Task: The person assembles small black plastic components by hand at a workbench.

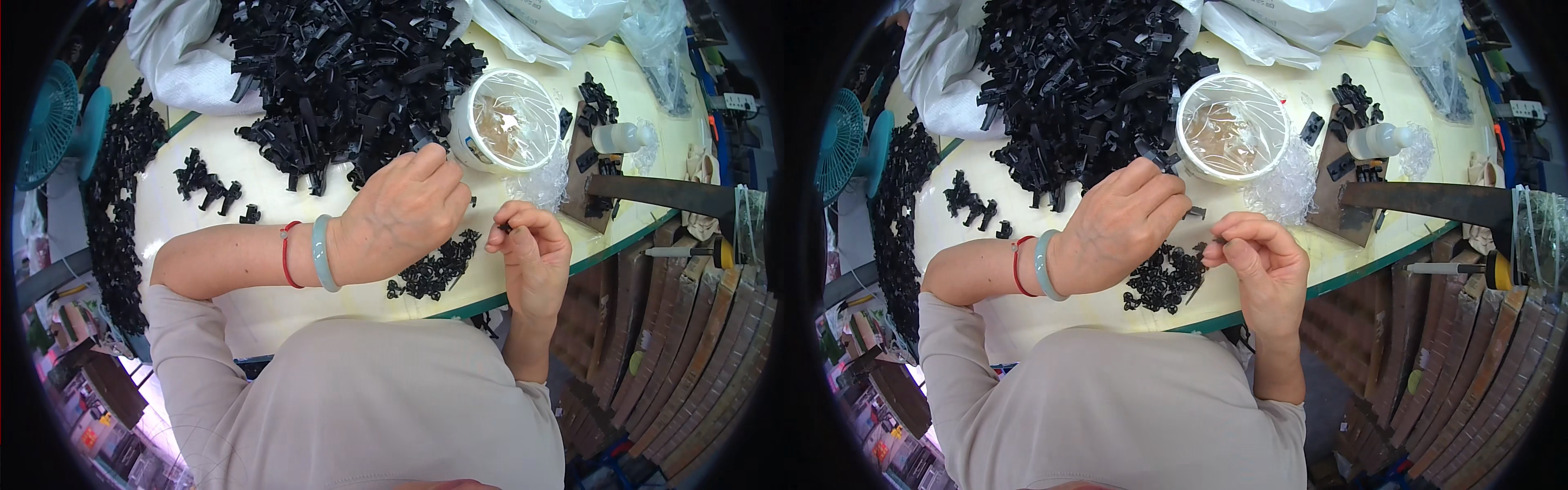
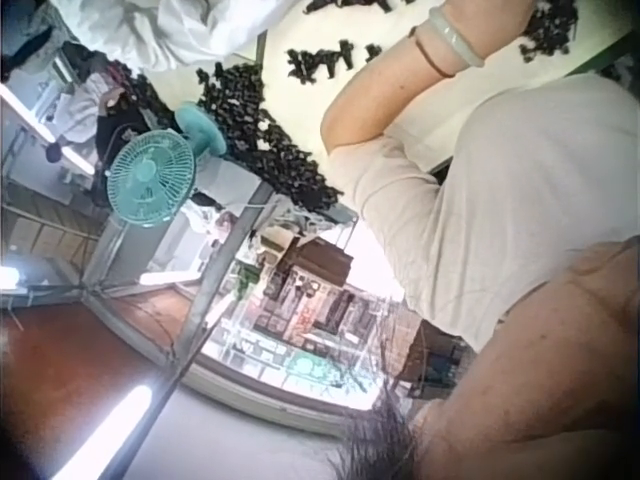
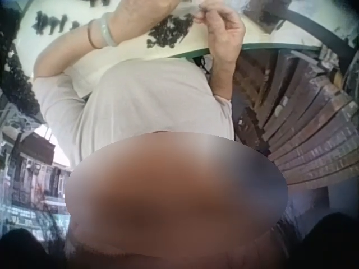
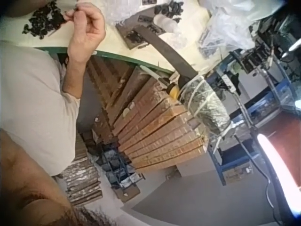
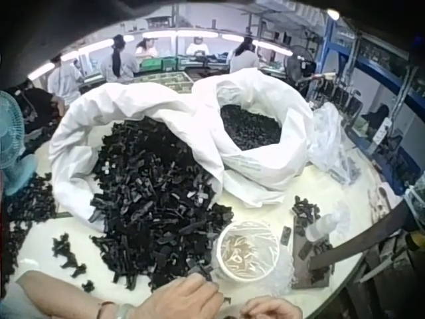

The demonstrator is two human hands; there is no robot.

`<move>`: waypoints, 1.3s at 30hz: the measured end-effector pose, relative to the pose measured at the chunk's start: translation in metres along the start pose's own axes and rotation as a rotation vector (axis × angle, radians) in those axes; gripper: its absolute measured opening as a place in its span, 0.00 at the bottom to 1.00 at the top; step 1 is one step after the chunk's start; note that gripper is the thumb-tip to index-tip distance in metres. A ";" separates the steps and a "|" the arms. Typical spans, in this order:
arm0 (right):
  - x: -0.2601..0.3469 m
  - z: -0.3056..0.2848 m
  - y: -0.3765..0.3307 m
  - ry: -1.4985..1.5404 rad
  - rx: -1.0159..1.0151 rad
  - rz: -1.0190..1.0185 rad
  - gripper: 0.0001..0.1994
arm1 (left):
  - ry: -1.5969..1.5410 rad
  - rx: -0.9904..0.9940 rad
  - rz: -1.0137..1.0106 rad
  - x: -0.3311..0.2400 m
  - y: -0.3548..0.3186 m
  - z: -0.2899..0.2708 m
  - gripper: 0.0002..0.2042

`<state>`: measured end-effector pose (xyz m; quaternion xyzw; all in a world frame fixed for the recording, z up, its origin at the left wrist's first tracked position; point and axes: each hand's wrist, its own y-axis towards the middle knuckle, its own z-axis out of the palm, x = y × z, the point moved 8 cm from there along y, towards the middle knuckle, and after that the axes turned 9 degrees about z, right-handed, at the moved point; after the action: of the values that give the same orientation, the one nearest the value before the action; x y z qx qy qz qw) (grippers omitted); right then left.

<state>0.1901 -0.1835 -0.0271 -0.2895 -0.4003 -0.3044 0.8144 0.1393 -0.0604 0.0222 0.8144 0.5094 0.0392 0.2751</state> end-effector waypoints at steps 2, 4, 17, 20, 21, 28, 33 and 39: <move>-0.001 -0.002 -0.001 -0.019 -0.026 0.047 0.09 | -0.023 0.000 0.014 -0.002 0.000 0.001 0.05; -0.004 -0.004 -0.002 -0.036 -0.056 0.090 0.09 | -0.036 0.002 0.018 -0.001 0.000 -0.001 0.05; -0.001 0.003 -0.003 0.004 0.012 0.060 0.08 | -0.539 -0.074 -0.134 0.004 -0.020 -0.050 0.12; 0.003 0.009 -0.001 -0.044 0.031 -0.018 0.08 | -0.893 0.003 -0.387 0.010 -0.050 -0.042 0.09; 0.006 0.009 -0.001 -0.070 0.022 -0.059 0.08 | -0.983 0.011 -0.440 0.011 -0.059 -0.039 0.08; 0.017 0.022 0.001 -0.316 -0.004 -0.066 0.08 | -1.519 -0.034 -0.884 0.012 -0.100 -0.009 0.05; 0.082 0.064 0.004 -1.287 -0.213 -0.823 0.12 | -1.556 0.015 -0.833 0.011 -0.101 -0.009 0.07; 0.088 0.080 0.041 -1.541 -0.108 -0.927 0.09 | -1.593 -0.090 -0.919 0.016 -0.100 -0.011 0.10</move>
<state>0.2248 -0.1230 0.0774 -0.2606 -0.8972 -0.3420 0.1010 0.0625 -0.0091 -0.0213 0.3067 0.4410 -0.6266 0.5646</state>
